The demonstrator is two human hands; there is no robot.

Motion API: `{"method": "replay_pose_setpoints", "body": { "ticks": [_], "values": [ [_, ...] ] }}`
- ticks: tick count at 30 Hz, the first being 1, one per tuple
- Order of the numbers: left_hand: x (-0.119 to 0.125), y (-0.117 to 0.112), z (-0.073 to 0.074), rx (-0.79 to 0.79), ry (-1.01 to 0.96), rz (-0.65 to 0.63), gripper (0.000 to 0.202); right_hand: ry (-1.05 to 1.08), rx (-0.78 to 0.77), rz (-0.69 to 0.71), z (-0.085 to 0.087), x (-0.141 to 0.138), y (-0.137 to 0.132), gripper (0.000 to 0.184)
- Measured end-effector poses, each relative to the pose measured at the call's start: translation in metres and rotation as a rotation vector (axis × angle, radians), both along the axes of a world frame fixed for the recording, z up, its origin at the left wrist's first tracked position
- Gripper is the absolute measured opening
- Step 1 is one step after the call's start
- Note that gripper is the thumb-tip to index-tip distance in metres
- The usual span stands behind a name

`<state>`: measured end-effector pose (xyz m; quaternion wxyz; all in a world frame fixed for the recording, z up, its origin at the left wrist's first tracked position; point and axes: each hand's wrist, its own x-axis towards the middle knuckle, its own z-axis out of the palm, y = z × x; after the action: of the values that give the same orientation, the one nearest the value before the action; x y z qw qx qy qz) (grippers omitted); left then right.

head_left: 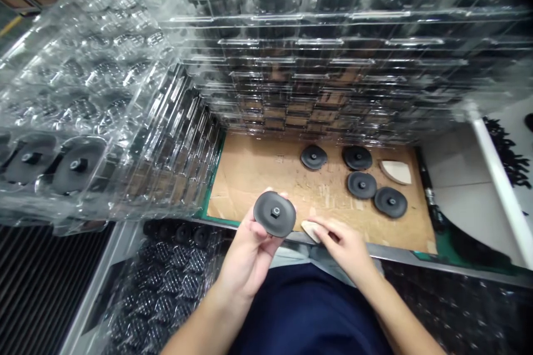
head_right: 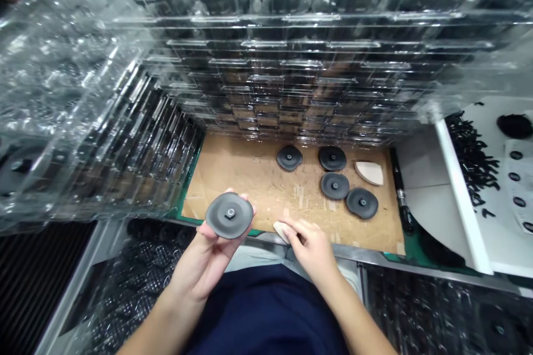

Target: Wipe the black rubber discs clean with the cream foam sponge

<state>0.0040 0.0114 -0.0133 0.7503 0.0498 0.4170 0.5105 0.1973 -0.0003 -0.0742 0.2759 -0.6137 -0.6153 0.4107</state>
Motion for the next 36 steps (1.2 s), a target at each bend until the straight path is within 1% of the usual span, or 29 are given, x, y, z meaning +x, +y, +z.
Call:
{"method": "replay_pose_setpoints", "body": {
  "ticks": [1,2,3,5,6,8,9,10,11,14,15,16,18,19,20,21,23,24,26,27,29,30,31,32,33,34,35,36],
  "values": [
    [0.001,0.000,0.001,0.001,0.007,-0.005,0.061,-0.007,-0.005,-0.005,0.000,0.001,-0.001,0.025],
    [0.002,0.001,0.002,-0.001,0.017,-0.009,0.060,-0.011,-0.008,-0.019,0.005,0.000,-0.001,0.026],
    [0.003,0.001,0.004,-0.006,0.031,-0.015,0.059,-0.009,0.000,-0.034,0.015,-0.001,0.000,0.026],
    [0.006,0.001,0.008,-0.011,0.055,-0.029,0.057,0.008,0.086,-0.036,0.046,-0.008,0.006,0.025],
    [0.008,0.001,0.010,-0.004,0.061,-0.041,0.057,0.024,0.167,-0.009,0.063,-0.013,0.008,0.025],
    [0.009,-0.001,0.013,0.031,0.061,-0.076,0.059,0.062,0.382,0.098,0.093,-0.026,0.013,0.029],
    [0.008,-0.002,0.013,0.053,0.064,-0.098,0.058,0.084,0.469,0.155,0.104,-0.032,0.014,0.030],
    [0.007,-0.003,0.014,0.074,0.074,-0.119,0.057,0.104,0.518,0.209,0.111,-0.038,0.015,0.030],
    [0.006,-0.004,0.013,0.092,0.091,-0.134,0.056,0.121,0.519,0.263,0.115,-0.043,0.015,0.029],
    [0.003,-0.008,0.010,0.106,0.144,-0.140,0.061,0.127,0.385,0.400,0.117,-0.051,0.018,0.022],
    [0.004,-0.009,0.009,0.101,0.143,-0.148,0.064,0.107,0.365,0.399,0.117,-0.052,0.019,0.021],
    [0.005,-0.010,0.009,0.095,0.132,-0.161,0.065,0.081,0.384,0.353,0.116,-0.053,0.020,0.021],
    [0.008,-0.011,0.010,0.109,0.088,-0.195,0.061,0.050,0.489,0.232,0.117,-0.054,0.021,0.024],
    [0.008,-0.011,0.012,0.130,0.063,-0.205,0.060,0.063,0.523,0.206,0.117,-0.053,0.019,0.025],
    [0.008,-0.010,0.013,0.152,0.047,-0.205,0.059,0.094,0.532,0.220,0.118,-0.051,0.017,0.025],
    [0.007,-0.010,0.014,0.164,0.040,-0.199,0.059,0.129,0.508,0.265,0.119,-0.047,0.014,0.025],
    [0.004,-0.009,0.015,0.152,0.034,-0.193,0.062,0.149,0.405,0.348,0.120,-0.037,0.006,0.022],
    [0.003,-0.009,0.016,0.128,0.030,-0.192,0.064,0.119,0.364,0.342,0.120,-0.031,0.003,0.021],
    [0.003,-0.009,0.016,0.087,0.007,-0.180,0.067,-0.002,0.347,0.263,0.121,-0.023,-0.001,0.021],
    [0.004,-0.010,0.016,0.082,-0.006,-0.169,0.068,-0.074,0.374,0.217,0.121,-0.022,-0.002,0.022],
    [0.007,-0.012,0.017,0.088,-0.016,-0.155,0.061,-0.192,0.501,0.178,0.123,-0.023,0.003,0.025],
    [0.007,-0.013,0.019,0.093,-0.021,-0.170,0.055,-0.208,0.581,0.207,0.123,-0.025,0.008,0.026],
    [0.008,-0.014,0.020,0.097,-0.022,-0.200,0.050,-0.177,0.657,0.276,0.124,-0.027,0.013,0.028],
    [0.007,-0.014,0.022,0.102,-0.014,-0.245,0.045,-0.108,0.701,0.375,0.124,-0.029,0.019,0.030],
    [0.007,-0.014,0.024,0.111,0.002,-0.293,0.043,-0.028,0.708,0.475,0.124,-0.031,0.025,0.031],
    [0.006,-0.013,0.025,0.125,0.019,-0.335,0.044,0.030,0.679,0.544,0.124,-0.031,0.029,0.030],
    [0.005,-0.013,0.026,0.139,0.038,-0.367,0.048,0.046,0.634,0.563,0.124,-0.032,0.031,0.029],
    [0.005,-0.012,0.027,0.145,0.059,-0.385,0.053,0.014,0.596,0.533,0.124,-0.032,0.032,0.028]
  ]
}}
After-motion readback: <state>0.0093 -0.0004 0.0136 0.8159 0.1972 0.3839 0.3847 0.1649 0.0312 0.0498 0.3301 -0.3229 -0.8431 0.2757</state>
